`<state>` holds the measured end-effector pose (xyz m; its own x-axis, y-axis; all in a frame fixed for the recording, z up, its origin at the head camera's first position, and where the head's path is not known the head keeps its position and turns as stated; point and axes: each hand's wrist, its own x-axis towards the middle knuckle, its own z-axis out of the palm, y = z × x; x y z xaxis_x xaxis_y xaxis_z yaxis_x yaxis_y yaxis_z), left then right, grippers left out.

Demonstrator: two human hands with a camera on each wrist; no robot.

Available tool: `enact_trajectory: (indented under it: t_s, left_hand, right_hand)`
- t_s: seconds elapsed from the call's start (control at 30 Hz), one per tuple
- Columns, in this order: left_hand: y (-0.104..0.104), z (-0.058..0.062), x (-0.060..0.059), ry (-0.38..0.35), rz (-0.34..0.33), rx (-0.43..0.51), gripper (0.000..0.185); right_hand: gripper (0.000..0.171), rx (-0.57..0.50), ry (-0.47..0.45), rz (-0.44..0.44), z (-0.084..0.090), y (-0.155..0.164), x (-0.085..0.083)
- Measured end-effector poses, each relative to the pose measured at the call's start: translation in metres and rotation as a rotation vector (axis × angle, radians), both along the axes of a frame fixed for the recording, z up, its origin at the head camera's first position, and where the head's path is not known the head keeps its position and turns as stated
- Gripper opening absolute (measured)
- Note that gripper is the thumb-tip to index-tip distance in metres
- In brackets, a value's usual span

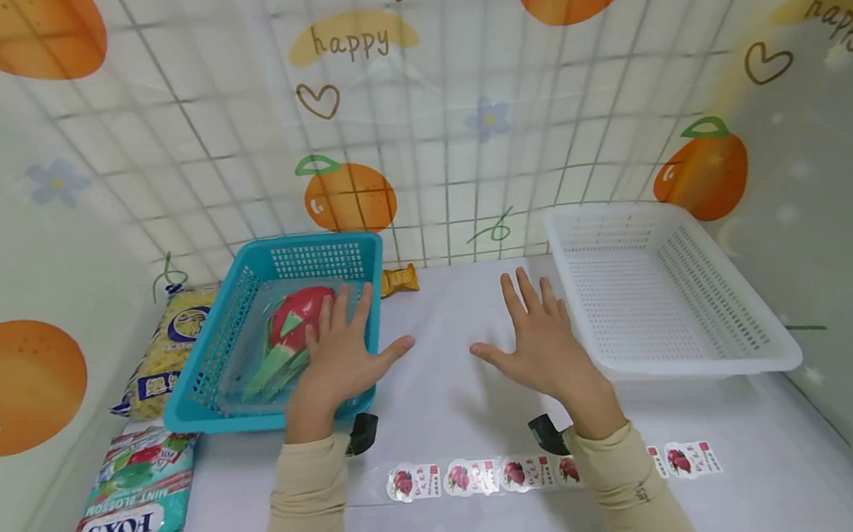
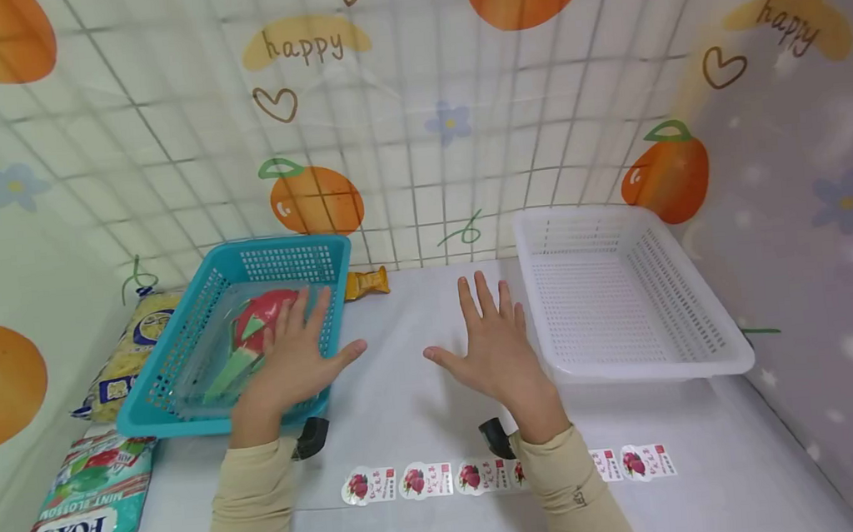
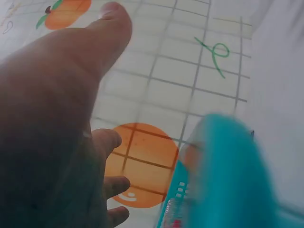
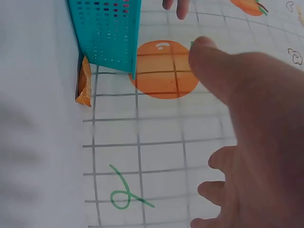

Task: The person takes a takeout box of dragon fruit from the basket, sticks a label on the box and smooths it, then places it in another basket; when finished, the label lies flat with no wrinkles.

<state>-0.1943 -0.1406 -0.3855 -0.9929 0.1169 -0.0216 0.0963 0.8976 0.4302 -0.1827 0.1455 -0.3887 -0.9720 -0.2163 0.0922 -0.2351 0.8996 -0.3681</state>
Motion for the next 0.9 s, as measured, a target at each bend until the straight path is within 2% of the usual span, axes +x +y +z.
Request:
enact_trajectory:
  t_s: [0.33, 0.73, 0.9]
  left_hand:
    - [-0.016, 0.005, 0.006, -0.002, 0.003, 0.043, 0.114]
    - [-0.041, 0.009, 0.008, -0.040, 0.054, 0.038, 0.120]
    - [-0.052, 0.010, 0.010, -0.039, 0.061, 0.066, 0.122]
  right_hand:
    - [0.111, -0.011, -0.001, 0.028, 0.004, -0.017, 0.003]
    - [0.110, -0.007, -0.021, 0.058, 0.001, -0.036, 0.006]
    - [0.110, -0.022, -0.031, 0.072, 0.001, -0.047, 0.006]
